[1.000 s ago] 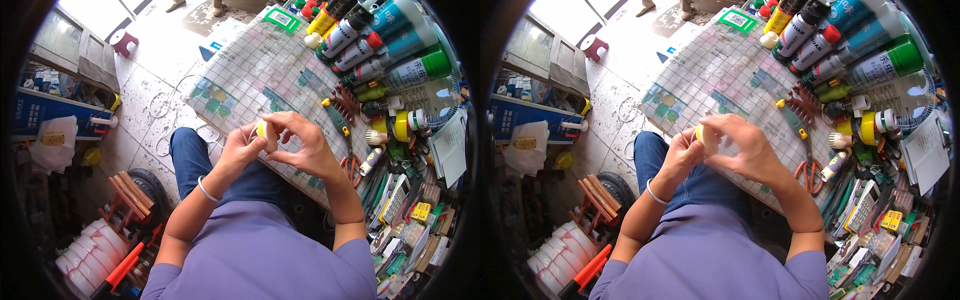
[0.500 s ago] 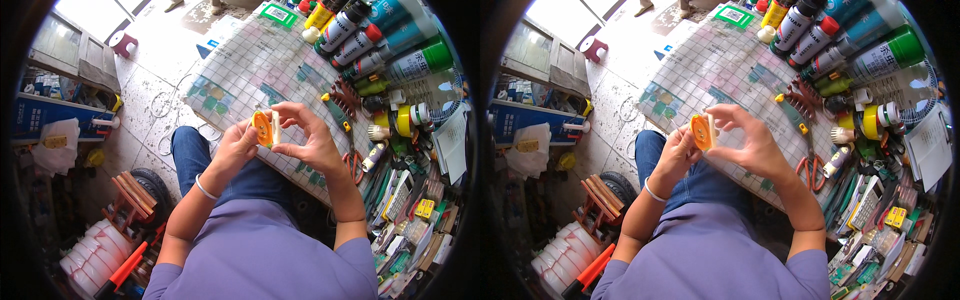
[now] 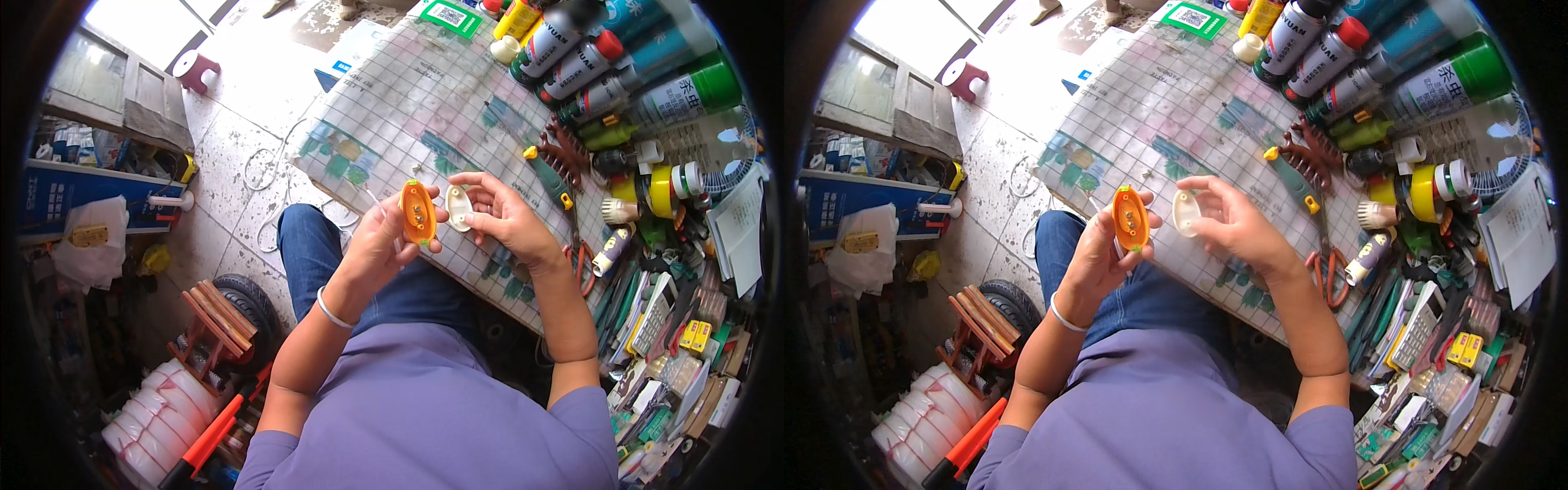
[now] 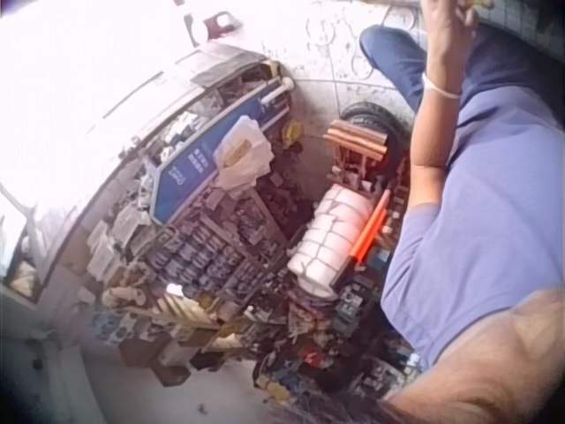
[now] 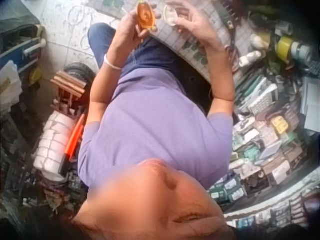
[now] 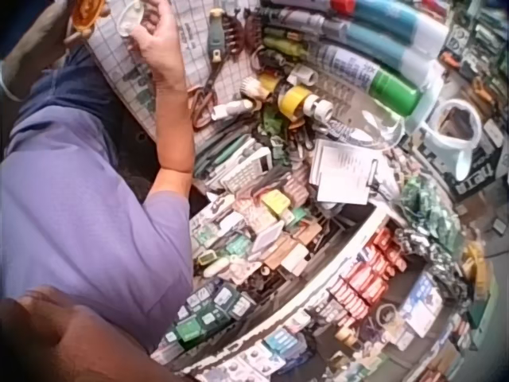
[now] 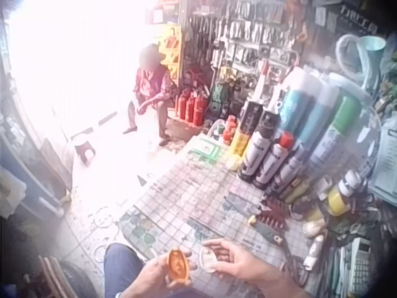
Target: The person uses scissors to cut a white wire, then uses a screwdriver to open a small white plastic casing. They insert the wire into the casing and tighten screws to secure it. The person repeats the process with an orange plastic casing, inserting the wire and securing it with screws.
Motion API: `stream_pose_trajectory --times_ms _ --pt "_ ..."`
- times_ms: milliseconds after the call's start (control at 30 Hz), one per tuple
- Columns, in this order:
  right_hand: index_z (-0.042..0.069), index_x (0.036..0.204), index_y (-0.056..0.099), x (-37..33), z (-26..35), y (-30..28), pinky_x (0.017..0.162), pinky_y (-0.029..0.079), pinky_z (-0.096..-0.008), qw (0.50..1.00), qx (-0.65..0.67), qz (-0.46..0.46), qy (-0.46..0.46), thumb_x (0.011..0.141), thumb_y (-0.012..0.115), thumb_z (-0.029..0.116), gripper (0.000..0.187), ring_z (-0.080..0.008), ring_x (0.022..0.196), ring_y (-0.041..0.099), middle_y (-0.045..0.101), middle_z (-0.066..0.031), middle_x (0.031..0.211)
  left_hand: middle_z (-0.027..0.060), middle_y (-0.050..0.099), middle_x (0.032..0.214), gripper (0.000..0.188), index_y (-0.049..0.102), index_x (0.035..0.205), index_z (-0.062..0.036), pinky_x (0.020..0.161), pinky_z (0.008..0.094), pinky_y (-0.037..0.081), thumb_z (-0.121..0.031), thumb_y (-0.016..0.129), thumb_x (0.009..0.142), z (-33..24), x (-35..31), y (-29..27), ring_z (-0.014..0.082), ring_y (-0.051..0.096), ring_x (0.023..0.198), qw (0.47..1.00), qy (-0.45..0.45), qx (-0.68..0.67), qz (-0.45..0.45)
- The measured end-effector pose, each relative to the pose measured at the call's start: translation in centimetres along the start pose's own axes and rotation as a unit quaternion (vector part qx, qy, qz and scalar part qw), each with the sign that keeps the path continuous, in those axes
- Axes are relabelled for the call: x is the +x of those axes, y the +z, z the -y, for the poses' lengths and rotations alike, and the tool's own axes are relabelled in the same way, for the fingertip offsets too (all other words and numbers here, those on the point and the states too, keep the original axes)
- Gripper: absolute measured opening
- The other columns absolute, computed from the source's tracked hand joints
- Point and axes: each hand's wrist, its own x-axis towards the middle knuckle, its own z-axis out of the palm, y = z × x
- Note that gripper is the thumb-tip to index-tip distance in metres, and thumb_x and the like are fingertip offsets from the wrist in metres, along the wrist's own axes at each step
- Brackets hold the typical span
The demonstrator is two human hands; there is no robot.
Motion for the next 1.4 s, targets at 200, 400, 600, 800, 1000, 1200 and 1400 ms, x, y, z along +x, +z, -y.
stream_pose_trajectory --times_ms 200,400,600,800,1000,1200,1400 --pt "0.007 0.128 0.049 -0.3 0.1 0.6 0.061 0.046 -0.0198 0.967 -0.23 -0.085 -0.075 0.084 0.06 0.003 0.045 -0.0058 0.077 0.054 0.053 -0.0045 0.101 0.0113 0.064 0.105 0.073 0.044 0.128 -0.0018 0.047 0.0131 0.035 -0.057 0.059 0.083 -0.3 -0.5 0.8 0.0158 0.067 0.075 1.0 -0.021 -0.008 0.008" --pt "0.007 0.118 0.055 -2.0 1.8 2.4 0.064 0.047 -0.026 0.892 -0.364 -0.192 -0.187 0.081 0.068 0.013 0.04 -0.0132 0.078 0.058 0.057 -0.0067 0.1 0.0123 0.064 0.104 0.073 0.044 0.128 -0.0022 0.049 0.0134 0.039 -0.058 0.058 0.083 -0.3 -0.9 1.1 0.0158 0.066 0.074 1.0 -0.026 -0.007 0.014" --pt "0.005 0.118 0.05 -4.8 -0.9 6.7 0.067 0.049 -0.0257 0.964 -0.122 -0.118 -0.204 0.084 0.067 0.011 0.038 -0.015 0.093 0.06 0.057 -0.0075 0.108 0.0094 0.063 0.103 0.069 0.042 0.129 -0.0037 0.048 0.0138 0.037 -0.059 0.049 0.088 -0.3 -1.5 2.6 0.012 0.059 0.065 0.996 -0.002 -0.093 -0.015" --pt "0.004 0.119 0.041 -3.9 -4.3 10.4 0.075 0.049 -0.0254 0.987 0.042 -0.076 -0.134 0.088 0.065 0.012 0.04 -0.0145 0.097 0.059 0.056 -0.0068 0.107 0.0096 0.061 0.109 0.062 0.039 0.131 -0.0036 0.053 0.0175 0.04 -0.053 0.042 0.095 -0.9 -2.1 3.0 0.0064 0.047 0.06 0.984 0.015 -0.173 -0.036" --pt "0.004 0.105 0.047 -3.9 -3.9 10.6 0.063 0.048 -0.0228 0.99 0.082 -0.101 -0.055 0.089 0.063 0.007 0.023 -0.0089 0.074 0.058 0.057 -0.0035 0.088 0.0143 0.06 0.113 0.064 0.037 0.132 0.0013 0.072 0.0232 0.049 -0.05 0.047 0.094 -0.5 -2.1 3.2 0.0106 0.058 0.081 0.995 0.086 -0.027 -0.037" --pt "0.002 0.107 0.053 -5.3 -4.6 10.1 0.059 0.047 -0.0213 0.992 -0.03 -0.074 -0.098 0.087 0.064 0.006 0.023 -0.0075 0.063 0.057 0.064 -0.0046 0.075 0.0148 0.06 0.112 0.064 0.036 0.134 0.0009 0.081 0.0242 0.046 -0.048 0.049 0.094 -0.9 -1.7 2.1 0.0141 0.058 0.095 0.995 0.102 -0.005 -0.02" --pt "0.002 0.117 0.052 -6.3 -4.4 7.9 0.054 0.043 -0.0185 0.984 0.035 -0.123 -0.125 0.09 0.055 0.007 0.028 -0.0069 0.059 0.055 0.065 -0.0056 0.073 0.0147 0.059 0.108 0.058 0.035 0.134 -0.0001 0.076 0.0279 0.046 -0.038 0.054 0.094 -1.4 -1.0 0.1 0.0182 0.056 0.088 0.991 0.104 -0.042 -0.078"
